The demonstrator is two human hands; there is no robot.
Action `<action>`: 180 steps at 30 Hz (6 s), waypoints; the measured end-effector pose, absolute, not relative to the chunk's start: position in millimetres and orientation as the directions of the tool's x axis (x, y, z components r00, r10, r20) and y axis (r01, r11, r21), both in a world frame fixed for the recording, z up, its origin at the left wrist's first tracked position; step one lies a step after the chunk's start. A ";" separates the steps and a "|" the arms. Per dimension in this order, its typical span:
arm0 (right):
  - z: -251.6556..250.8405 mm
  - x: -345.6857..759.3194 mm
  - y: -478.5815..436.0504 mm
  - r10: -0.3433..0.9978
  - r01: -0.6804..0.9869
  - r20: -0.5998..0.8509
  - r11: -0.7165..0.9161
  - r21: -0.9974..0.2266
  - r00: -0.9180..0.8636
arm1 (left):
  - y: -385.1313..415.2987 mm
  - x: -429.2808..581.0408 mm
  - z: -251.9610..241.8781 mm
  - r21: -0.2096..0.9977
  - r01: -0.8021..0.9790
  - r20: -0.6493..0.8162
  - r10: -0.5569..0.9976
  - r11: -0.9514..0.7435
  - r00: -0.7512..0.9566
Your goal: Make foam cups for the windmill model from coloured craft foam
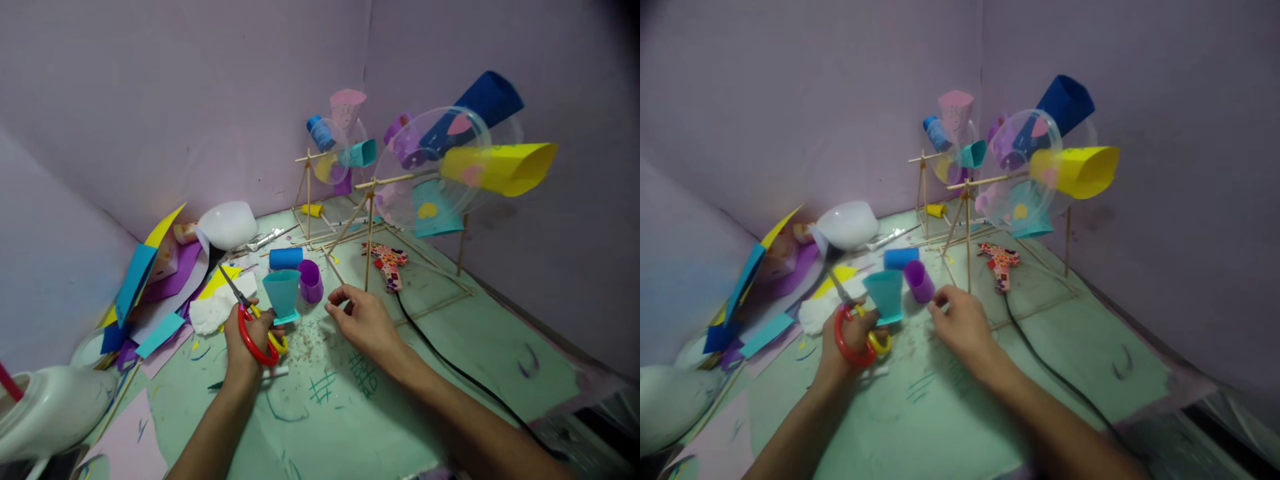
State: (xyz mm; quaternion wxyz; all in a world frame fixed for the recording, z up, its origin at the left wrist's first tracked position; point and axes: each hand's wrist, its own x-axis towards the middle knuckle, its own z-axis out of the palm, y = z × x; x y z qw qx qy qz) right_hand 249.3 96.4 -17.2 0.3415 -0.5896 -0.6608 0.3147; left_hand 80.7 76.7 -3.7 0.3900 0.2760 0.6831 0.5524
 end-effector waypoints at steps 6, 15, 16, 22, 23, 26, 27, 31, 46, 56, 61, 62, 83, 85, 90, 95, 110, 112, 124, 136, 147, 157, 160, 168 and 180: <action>-23.9 245.9 98.9 0.995 0.508 0.082 0.101 -0.856 -0.060 | 78.3 71.8 -6.2 0.969 0.083 -0.151 0.827 0.231 -0.542; -19.5 235.2 85.0 0.906 0.486 0.335 0.422 -0.765 -0.259 | 76.6 61.7 -12.6 0.977 0.018 -0.183 0.873 0.214 -0.452; -19.7 234.5 84.6 0.881 0.498 0.361 0.471 -0.728 -0.306 | 75.4 61.8 -12.5 0.977 -0.005 -0.195 0.880 0.214 -0.434; -20.2 227.2 85.4 0.796 0.527 0.453 0.605 -0.596 -0.401 | 72.3 63.7 -14.6 0.967 -0.118 -0.255 0.882 0.226 -0.397; -19.5 226.0 85.6 0.790 0.529 0.490 0.611 -0.588 -0.368 | 72.2 63.4 -15.3 0.966 -0.131 -0.258 0.881 0.224 -0.396; -13.1 223.2 86.9 0.746 0.536 0.601 0.645 -0.546 -0.286 | 71.7 61.8 -18.3 0.965 -0.157 -0.255 0.883 0.208 -0.394; -9.5 222.1 87.5 0.728 0.550 0.617 0.659 -0.512 -0.297 | 71.6 61.1 -19.8 0.966 -0.161 -0.251 0.885 0.202 -0.393; 7.5 214.9 90.7 0.667 0.664 0.522 0.711 -0.231 -0.532 | 72.4 58.8 -27.0 0.966 -0.174 -0.245 0.882 0.189 -0.402; 42.7 200.8 136.4 0.684 0.725 0.267 0.683 0.091 -0.679 | 71.0 45.9 -33.5 0.980 -0.195 -0.111 0.910 0.034 -0.400; 41.9 195.2 130.3 0.729 0.740 0.144 0.637 0.218 -0.670 | 71.5 47.5 -26.8 0.982 -0.167 -0.152 0.894 0.088 -0.422; 50.3 208.7 125.0 0.733 0.768 0.271 0.640 0.038 -0.624 | 67.7 46.6 -21.9 0.983 -0.159 -0.150 0.895 0.091 -0.419; 51.5 214.7 123.3 0.732 0.768 0.325 0.640 -0.023 -0.600 | 67.0 46.5 -21.0 0.983 -0.160 -0.145 0.899 0.085 -0.414; -16.4 237.2 111.4 0.909 0.363 0.416 0.401 -0.841 -0.040 | 73.0 48.0 -1.0 0.996 0.060 0.086 0.880 -0.065 -0.467; -16.3 236.2 111.1 0.917 0.336 0.397 0.383 -0.860 -0.030 | 71.3 47.0 3.1 0.970 0.238 0.163 0.851 -0.046 -0.499; -17.9 235.2 109.9 0.903 0.299 0.430 0.412 -0.861 -0.005 | 73.1 47.0 4.1 0.922 0.387 0.202 0.873 -0.016 -0.444; -16.6 237.9 107.3 0.888 0.275 0.460 0.437 -0.857 0.022 | 82.8 55.2 -1.2 0.919 0.392 0.209 0.906 -0.052 -0.369; -7.9 239.4 100.7 0.907 0.060 0.420 0.418 -0.907 0.032 | 84.8 54.0 13.4 0.973 0.218 0.164 0.887 -0.074 -0.432; -4.9 238.0 95.6 0.948 -0.113 0.306 0.295 -0.949 -0.090 | 69.9 44.9 21.6 0.993 0.096 0.095 0.916 -0.063 -0.390; -2.7 218.2 65.5 0.546 -0.172 0.083 -0.113 -0.979 -0.833 | 26.4 49.8 28.8 1.000 -0.005 -0.005 0.996 0.004 -0.089; -29.2 216.5 66.6 0.913 -0.170 0.109 0.045 -0.984 -0.393 | 27.1 62.2 12.3 0.984 -0.087 -0.176 0.929 0.156 -0.324; -24.8 229.9 73.5 0.711 -0.189 0.099 -0.048 -0.981 -0.696 | 27.1 58.3 11.6 0.977 0.212 0.080 0.919 0.004 -0.386; -22.3 226.7 71.0 0.640 -0.194 -0.114 -0.390 -0.900 -0.760 | 27.7 61.5 5.0 0.972 0.189 -0.067 0.937 0.139 -0.344; -22.9 229.0 74.3 0.713 -0.334 -0.139 -0.481 -0.811 -0.687 | 27.3 58.9 7.2 0.972 0.199 -0.047 0.933 0.126 -0.357; -12.8 234.2 79.7 0.832 -0.587 -0.082 -0.452 -0.672 -0.548 | 20.6 53.8 6.4 0.764 0.645 0.241 0.935 -0.017 -0.261; -6.5 236.0 72.6 0.861 -0.564 0.041 -0.296 -0.771 -0.507 | 7.0 48.9 23.9 0.527 0.846 0.048 0.992 0.073 -0.115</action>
